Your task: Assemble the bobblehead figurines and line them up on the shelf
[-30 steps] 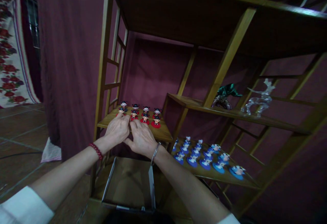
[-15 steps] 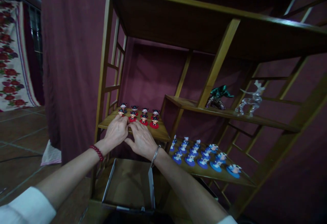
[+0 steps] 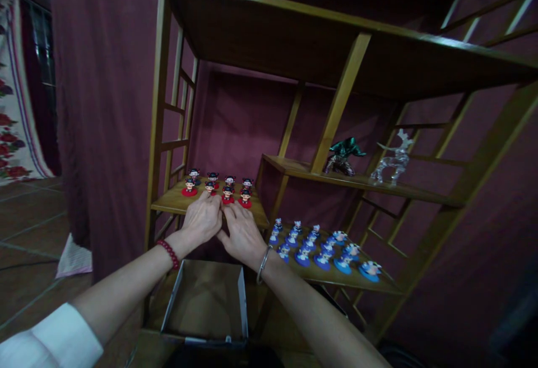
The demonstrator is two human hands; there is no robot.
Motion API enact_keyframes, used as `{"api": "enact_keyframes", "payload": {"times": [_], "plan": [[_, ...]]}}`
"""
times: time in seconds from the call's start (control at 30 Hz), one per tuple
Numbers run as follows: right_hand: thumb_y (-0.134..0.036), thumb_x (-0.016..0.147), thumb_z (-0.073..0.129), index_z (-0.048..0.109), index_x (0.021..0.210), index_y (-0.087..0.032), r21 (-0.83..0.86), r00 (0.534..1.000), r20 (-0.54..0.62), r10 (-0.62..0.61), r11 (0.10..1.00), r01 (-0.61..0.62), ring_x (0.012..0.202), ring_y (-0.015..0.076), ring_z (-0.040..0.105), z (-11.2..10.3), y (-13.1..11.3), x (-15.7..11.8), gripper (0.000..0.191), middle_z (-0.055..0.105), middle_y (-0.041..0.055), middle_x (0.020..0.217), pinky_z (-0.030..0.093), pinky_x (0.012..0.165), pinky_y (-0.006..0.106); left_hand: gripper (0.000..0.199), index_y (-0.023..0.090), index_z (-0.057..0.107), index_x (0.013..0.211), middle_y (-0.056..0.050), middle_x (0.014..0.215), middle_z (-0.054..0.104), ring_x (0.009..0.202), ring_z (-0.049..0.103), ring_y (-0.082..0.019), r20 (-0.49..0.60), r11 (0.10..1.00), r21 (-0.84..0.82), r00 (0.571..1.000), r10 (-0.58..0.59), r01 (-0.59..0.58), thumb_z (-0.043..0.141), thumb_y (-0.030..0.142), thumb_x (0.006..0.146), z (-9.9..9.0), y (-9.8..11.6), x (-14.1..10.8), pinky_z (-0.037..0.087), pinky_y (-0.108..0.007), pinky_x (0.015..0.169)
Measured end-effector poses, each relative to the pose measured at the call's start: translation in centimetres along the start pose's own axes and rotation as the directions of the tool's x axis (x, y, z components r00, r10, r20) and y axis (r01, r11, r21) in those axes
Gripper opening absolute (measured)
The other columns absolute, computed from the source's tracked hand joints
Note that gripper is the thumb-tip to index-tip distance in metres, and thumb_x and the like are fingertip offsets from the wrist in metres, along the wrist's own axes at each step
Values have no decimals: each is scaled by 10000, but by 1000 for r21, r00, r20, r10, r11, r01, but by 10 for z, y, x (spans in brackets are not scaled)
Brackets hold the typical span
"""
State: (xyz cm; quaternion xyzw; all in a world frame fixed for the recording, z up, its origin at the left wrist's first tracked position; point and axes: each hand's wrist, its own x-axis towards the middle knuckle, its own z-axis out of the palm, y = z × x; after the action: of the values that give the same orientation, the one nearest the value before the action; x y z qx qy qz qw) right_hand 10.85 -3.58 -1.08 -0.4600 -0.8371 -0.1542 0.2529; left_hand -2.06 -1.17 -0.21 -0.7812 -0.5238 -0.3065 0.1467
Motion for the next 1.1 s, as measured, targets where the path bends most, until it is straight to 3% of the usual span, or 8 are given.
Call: {"api": "enact_keyframes", "payload": {"times": [0.47,0.87,1.1], "plan": [[-322,756,516,444,1052,-132,-45,1000,-5,-21,999,21,940,218,455,0,1,6,359,491,100,1007,348,852,371,161,178,510,844,-66,768,576,920,462,-214,-1,999,51,1000,-1,1,357,174,796,4,0,1,409,-288,654],[-331,757,519,440,1067,-132,-68,999,-32,-34,997,32,933,216,470,2,2,6,376,485,99,1001,365,845,365,145,177,515,817,-66,730,568,892,475,-218,-43,998,64,999,9,-6,372,182,791,5,0,1,400,-290,634],[-299,754,545,434,1126,-148,6,996,-81,-40,999,40,1118,241,397,1,4,-4,417,477,126,1136,326,937,408,146,181,514,818,-55,734,582,848,477,-208,-86,1000,6,996,20,-19,373,165,785,5,-3,-4,401,-301,677]]}}
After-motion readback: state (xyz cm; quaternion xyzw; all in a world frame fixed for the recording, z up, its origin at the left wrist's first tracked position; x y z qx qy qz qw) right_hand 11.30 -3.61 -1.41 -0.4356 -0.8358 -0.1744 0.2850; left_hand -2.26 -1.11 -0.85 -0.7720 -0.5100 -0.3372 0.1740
